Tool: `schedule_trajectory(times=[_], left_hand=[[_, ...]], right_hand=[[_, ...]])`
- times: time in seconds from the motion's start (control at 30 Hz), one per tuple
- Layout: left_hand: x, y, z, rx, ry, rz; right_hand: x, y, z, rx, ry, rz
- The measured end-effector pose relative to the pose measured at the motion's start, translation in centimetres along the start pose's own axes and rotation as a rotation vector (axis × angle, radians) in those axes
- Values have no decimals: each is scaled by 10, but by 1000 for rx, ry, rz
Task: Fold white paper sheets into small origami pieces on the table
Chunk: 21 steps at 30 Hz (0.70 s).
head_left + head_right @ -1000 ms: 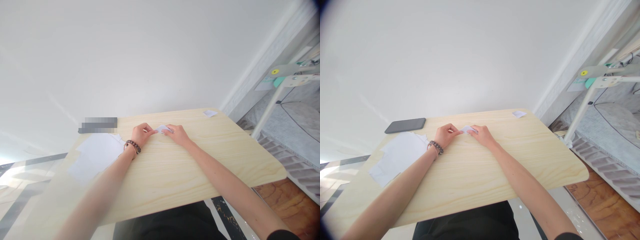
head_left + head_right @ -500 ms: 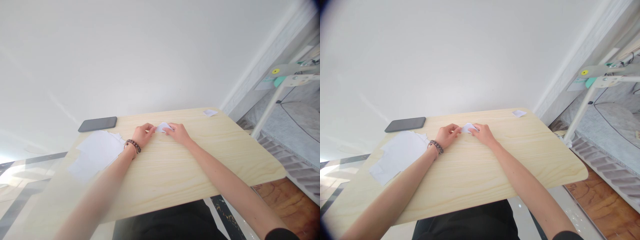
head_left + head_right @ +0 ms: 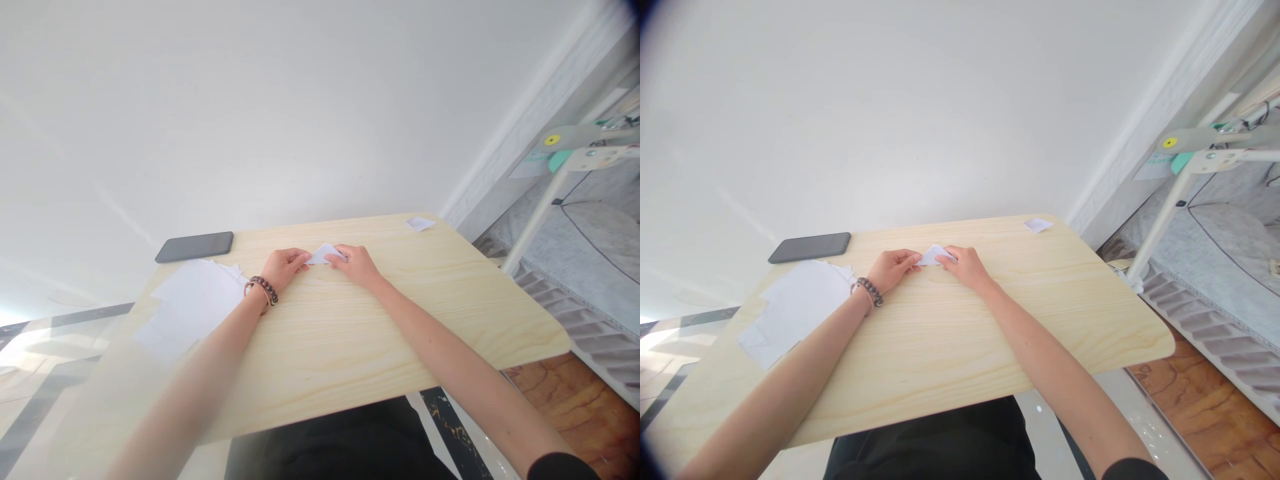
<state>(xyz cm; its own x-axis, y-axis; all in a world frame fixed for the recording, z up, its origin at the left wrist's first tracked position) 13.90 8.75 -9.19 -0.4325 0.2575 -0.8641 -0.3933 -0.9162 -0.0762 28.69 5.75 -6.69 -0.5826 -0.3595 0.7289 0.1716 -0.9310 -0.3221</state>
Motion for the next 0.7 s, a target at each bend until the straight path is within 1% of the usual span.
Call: schedule_trajectory(times=[0.1, 0.27, 0.4, 0.47, 0.57, 0.7], left_hand=[[-3, 1, -2, 11, -28, -24], [-7, 3, -1, -25, -130, -42], [-17, 5, 0, -60, -229, -98], [-21, 5, -1, -59, -249, -120], [-24, 7, -5, -25, -241, -125], [-24, 11, -13, 66, -249, -125]], right_hand=[[0, 0, 0, 6, -3, -9], [1, 1, -2, 33, -7, -14], [0, 0, -2, 26, -9, -22], [-1, 0, -2, 23, -8, -24], [-2, 0, -1, 18, -9, -31], [-3, 1, -3, 57, -42, -49]])
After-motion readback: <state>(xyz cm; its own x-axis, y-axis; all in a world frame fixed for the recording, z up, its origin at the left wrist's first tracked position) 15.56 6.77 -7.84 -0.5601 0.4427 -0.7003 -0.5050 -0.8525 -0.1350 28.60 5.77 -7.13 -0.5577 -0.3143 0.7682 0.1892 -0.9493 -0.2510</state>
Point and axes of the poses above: each hand's wrist, its own y-axis away from the middle knuckle, its own z-axis out of the back of the hand, x = y × z, the point moved 9 cm from there along -y, towards the middle knuckle, and after that the axes turned 1 degree about x, right-handed, at the moved point
